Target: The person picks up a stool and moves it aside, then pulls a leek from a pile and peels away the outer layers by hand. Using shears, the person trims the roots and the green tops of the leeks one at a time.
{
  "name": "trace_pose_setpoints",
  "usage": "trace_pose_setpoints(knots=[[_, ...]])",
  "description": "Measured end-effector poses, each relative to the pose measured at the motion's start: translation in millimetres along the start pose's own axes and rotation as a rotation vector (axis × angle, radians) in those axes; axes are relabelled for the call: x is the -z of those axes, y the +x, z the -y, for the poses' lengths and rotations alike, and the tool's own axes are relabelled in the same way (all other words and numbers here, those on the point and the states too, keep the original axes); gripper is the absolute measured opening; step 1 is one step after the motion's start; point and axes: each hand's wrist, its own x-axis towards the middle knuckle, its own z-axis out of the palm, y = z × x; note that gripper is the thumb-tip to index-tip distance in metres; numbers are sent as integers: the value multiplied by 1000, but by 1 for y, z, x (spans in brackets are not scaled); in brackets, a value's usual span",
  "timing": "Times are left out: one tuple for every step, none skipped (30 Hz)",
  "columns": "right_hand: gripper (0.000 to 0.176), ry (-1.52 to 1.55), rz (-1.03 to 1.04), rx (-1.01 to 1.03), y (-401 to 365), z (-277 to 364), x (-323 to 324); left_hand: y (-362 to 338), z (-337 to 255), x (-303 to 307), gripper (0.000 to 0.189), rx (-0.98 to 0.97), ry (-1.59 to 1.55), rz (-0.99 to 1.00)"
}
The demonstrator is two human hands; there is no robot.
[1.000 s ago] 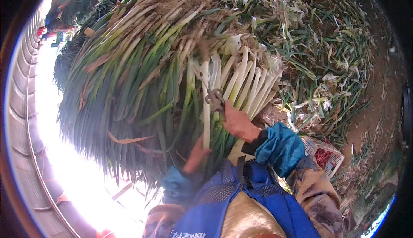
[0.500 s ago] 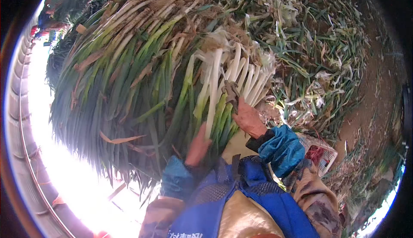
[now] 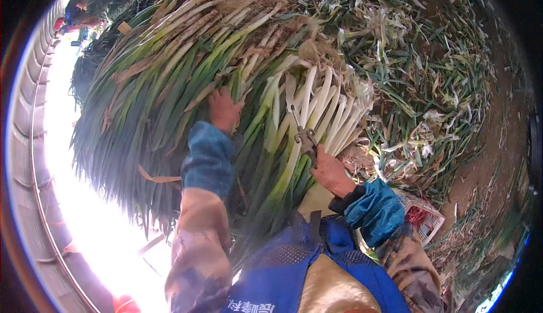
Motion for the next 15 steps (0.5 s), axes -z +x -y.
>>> trace_pose_setpoints(knots=[[49, 20, 18, -8, 2, 5, 1, 7, 3, 0, 65, 41, 34, 51], [48, 40, 32, -16, 6, 10, 5, 14, 2, -2, 63, 49, 76, 69], [48, 60, 51, -28, 7, 14, 8, 17, 1, -6, 61, 56, 119, 93], [48, 74, 39, 6, 7, 17, 10, 17, -2, -5, 58, 64, 162, 122], [47, 86, 27, 40, 8, 21, 13, 19, -4, -2, 55, 83, 109, 181], [47, 97, 14, 75, 8, 24, 16, 23, -4, 2, 52, 103, 55, 239], [46, 103, 24, 71, 6, 28, 17, 24, -3, 3, 48, 124, 4, 296], [46, 109, 30, 71, 7, 32, 20, 20, -6, 2, 44, 86, 59, 201], [45, 114, 36, 69, 8, 36, 23, 8, -13, -5, 39, 46, 112, 105], [46, 105, 40, 70, 4, 43, 27, -7, -20, -11, 34, 9, 164, 18], [46, 97, 45, 68, -1, 53, 32, -21, -30, -10, 40, 18, 203, 43], [46, 92, 52, 66, -6, 61, 34, -35, -38, -8, 46, 26, 243, 71], [47, 105, 63, 88, -13, 66, 34, -53, -47, -5, 52, 34, 283, 102], [48, 115, 75, 111, -21, 70, 33, -74, -57, 1, 46, 18, 220, 79], [49, 123, 82, 136, -26, 71, 32, -94, -68, 9, 41, 2, 156, 50]])
